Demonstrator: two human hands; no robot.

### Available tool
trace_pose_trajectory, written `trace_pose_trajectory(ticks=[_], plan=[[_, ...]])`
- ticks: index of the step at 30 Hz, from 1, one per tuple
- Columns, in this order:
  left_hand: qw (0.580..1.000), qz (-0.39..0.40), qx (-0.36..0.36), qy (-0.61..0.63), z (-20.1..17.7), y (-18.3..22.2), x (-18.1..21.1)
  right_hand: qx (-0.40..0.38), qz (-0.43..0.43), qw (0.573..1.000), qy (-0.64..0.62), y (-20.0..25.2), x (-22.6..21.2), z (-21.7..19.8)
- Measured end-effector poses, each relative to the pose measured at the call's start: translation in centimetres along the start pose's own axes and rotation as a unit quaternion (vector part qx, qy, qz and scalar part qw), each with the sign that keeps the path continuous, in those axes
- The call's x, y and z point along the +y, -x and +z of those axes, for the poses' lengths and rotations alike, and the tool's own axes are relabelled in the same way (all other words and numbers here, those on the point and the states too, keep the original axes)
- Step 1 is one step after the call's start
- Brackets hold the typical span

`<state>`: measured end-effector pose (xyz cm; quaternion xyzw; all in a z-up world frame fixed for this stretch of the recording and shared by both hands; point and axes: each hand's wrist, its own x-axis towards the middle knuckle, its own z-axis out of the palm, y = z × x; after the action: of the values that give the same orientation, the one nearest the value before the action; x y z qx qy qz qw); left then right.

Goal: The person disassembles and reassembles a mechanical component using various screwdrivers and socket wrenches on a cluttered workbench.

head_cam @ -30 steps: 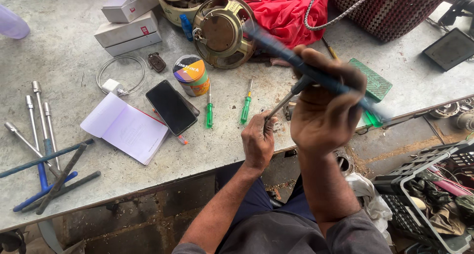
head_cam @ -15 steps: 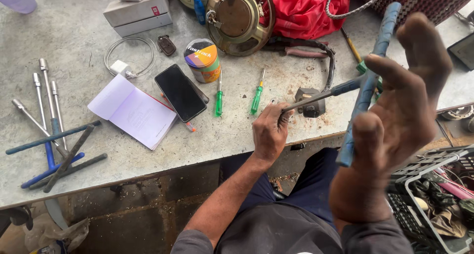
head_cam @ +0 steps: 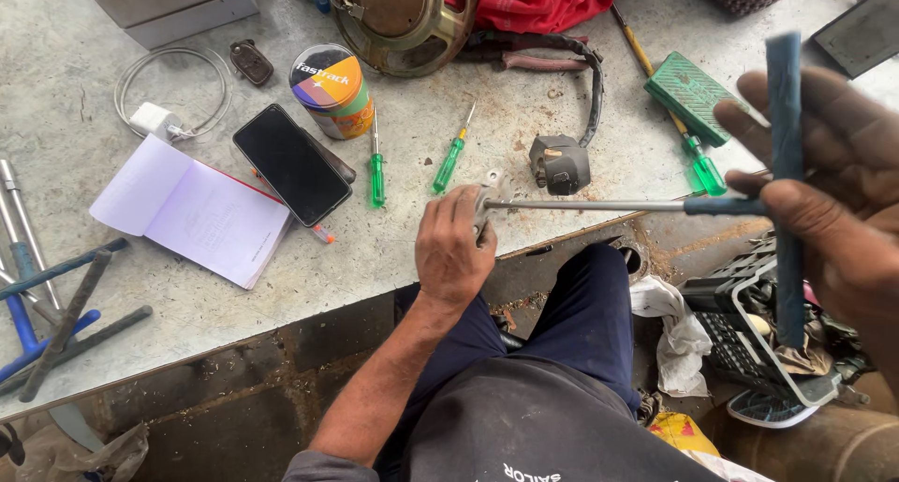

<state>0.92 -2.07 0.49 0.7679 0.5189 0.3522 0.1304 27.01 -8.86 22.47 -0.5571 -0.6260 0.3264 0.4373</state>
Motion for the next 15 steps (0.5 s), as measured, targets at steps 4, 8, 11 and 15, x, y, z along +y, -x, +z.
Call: trace_pose_trajectory(ticks=[4, 8, 11, 15], plan=[[0.998, 0.01, 0.053, 0.017, -2.0, 1.1, -1.1, -0.054, -0.031, 0.994, 0.09, 1.5, 1.3, 0.7], [0.997, 0.004, 0.064, 0.032, -4.2, 2.1, -2.3, -0.108, -0.029, 0.99, 0.085, 2.3, 5.7, 1.0], [0.993, 0.04, 0.081, 0.072, -6.3, 2.8, -3.2, -0.057, 0.087, 0.994, -0.011, 3.8, 9.0, 0.1], [0.97, 0.114, 0.105, 0.186, -8.6, 3.3, -3.8, 0.006, 0.152, 0.892, -0.426, 7.3, 13.2, -0.5]])
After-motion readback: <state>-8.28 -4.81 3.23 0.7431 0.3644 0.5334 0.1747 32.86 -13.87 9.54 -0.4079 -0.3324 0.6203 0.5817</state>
